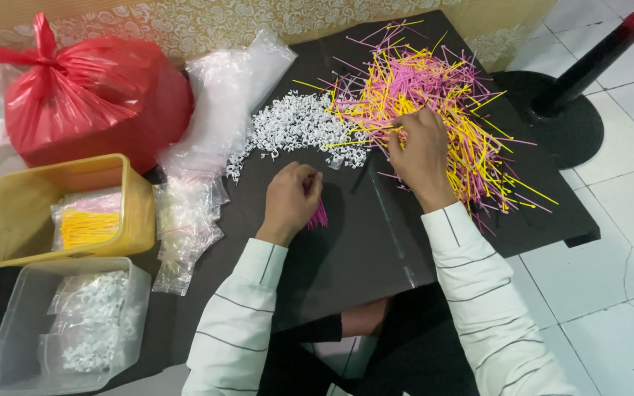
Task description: The person sits on the floor at a low table and sorts through a pile of colorful plastic sticks and white connectors. They pick up pink sticks, bundle them together, and place them into a clear plastic bag.
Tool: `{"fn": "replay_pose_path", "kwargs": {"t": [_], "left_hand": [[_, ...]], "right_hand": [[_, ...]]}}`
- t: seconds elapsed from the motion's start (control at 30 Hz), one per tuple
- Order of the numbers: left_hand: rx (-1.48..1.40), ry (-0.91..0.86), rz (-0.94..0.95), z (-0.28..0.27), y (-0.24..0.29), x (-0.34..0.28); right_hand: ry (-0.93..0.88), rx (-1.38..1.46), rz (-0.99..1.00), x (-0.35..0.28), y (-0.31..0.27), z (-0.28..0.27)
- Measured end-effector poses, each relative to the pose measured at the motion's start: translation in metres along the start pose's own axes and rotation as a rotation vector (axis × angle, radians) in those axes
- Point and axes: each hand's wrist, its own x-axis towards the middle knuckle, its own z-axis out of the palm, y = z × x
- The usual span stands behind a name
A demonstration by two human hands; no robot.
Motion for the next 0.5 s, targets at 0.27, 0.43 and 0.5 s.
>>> {"fn": "replay_pose_path", "kwargs": {"t": [0.27,0.43,0.5], "left_hand": [[0.035,0.139,-0.029,-0.006,-0.008,0.004],[0.029,0.264,0.017,-0.014,-0.014,0.004],[0.034,0.33,0.047,-0.017,-0.019,0.005]], "right_hand": [[-0.287,0.335,-0.154,-0.028,-0.084,0.022],[-0.37,0.149,-0.406,-0.044,-0.12,0.027],[-0.493,0.179,-0.445,-0.052,-0.13,0.022]]}}
